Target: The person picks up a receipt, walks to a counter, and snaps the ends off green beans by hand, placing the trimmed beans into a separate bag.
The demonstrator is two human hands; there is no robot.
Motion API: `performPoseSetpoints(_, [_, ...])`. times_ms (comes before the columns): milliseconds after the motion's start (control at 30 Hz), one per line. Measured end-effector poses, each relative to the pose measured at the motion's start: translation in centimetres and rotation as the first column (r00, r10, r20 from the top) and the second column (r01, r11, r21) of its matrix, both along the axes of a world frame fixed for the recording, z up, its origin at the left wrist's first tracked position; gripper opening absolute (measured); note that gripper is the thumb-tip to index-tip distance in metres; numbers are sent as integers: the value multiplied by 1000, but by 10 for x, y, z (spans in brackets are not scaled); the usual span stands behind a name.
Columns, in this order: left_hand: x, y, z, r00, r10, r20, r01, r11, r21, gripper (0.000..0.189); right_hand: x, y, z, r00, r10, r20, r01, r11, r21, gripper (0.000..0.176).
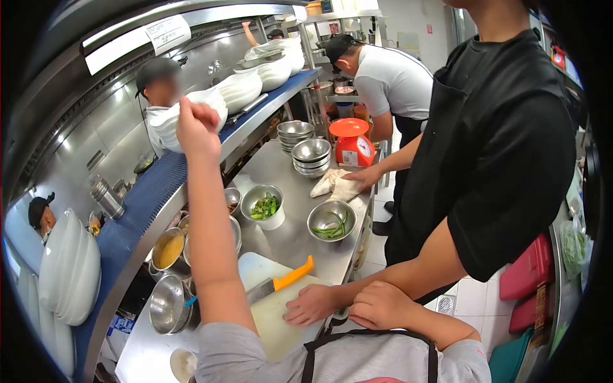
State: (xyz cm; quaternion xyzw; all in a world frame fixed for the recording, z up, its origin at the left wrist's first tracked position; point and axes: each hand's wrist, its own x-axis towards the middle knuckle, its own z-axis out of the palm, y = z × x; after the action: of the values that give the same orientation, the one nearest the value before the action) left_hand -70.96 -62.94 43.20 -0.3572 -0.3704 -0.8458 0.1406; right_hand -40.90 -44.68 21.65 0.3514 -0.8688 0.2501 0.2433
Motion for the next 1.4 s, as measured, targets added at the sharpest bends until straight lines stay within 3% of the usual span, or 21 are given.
performPoseSetpoints(33, [14,2,-16,988,-137,-65,134,990,-41,40,2,0,-1,1000,4,-6,-4,1000,2,12])
performPoseSetpoints(200, [123,55,-84,990,-18,-141,-18,968,-250,29,23,8,-13,993,114,28,-110,989,-95,17])
performPoseSetpoints(300, [192,83,-126,998,-39,-53,21,952,-307,14,51,28,-41,951,198,238,-154,969,-192,20])
performPoseSetpoints(333, [210,93,-145,998,-13,-65,-7,955,-296,12,64,40,-57,926,114,361,-24,970,-244,22])
performPoseSetpoints(367, [226,102,-166,997,16,-78,-38,956,-291,14,74,56,-76,932,44,360,15,987,-159,21])
performPoseSetpoints(433, [262,113,-201,986,127,-112,-157,935,-318,24,111,79,-93,799,-68,597,242,946,-217,20])
performPoseSetpoints(500, [292,112,-217,931,253,-262,-330,890,-314,30,148,102,-115,690,-118,715,354,916,-191,19])
performPoseSetpoints(633, [355,107,-254,948,317,10,-297,896,-329,27,200,141,-163,366,-142,920,443,896,-38,17])
performPoseSetpoints(667, [370,107,-267,948,303,96,-253,902,-350,24,208,152,-184,415,-132,900,383,923,-41,18])
performPoseSetpoints(700, [384,104,-280,950,278,144,-194,884,-425,22,214,155,-191,343,-132,930,370,929,-5,15])
performPoseSetpoints(767, [415,97,-301,932,251,261,-65,825,-561,18,226,164,-228,307,-165,937,346,937,51,20])
performPoseSetpoints(833, [444,98,-321,927,256,275,-36,790,-612,10,237,160,-244,288,-252,924,244,952,184,23])
performPoseSetpoints(933, [479,90,-330,939,278,202,26,530,-848,28,258,157,-285,245,-252,936,124,966,227,27])
performPoseSetpoints(1033, [491,92,-322,930,200,308,172,504,-847,27,261,150,-289,214,-248,945,45,969,244,30])
performPoseSetpoints(1067, [490,93,-321,883,134,449,342,469,-814,21,259,145,-278,206,-260,943,44,965,257,30])
performPoseSetpoints(1133, [484,105,-318,819,-26,574,531,414,-739,18,258,143,-253,174,-308,935,132,948,288,31])
performPoseSetpoints(1167, [478,115,-318,765,-136,630,633,339,-695,20,262,149,-247,140,-340,930,220,926,306,31])
performPoseSetpoints(1200, [469,125,-320,722,-240,649,686,130,-716,25,267,157,-243,123,-335,934,325,903,281,32])
performPoseSetpoints(1233, [464,138,-332,636,-416,650,736,73,-673,25,269,163,-241,120,-326,938,416,874,251,32])
performPoseSetpoints(1300, [453,171,-320,425,-668,611,716,-165,-678,27,274,176,-241,111,-334,936,555,802,221,33])
performPoseSetpoints(1400, [441,219,-329,109,-778,619,654,-412,-634,32,301,202,-253,56,-405,913,701,667,252,33])
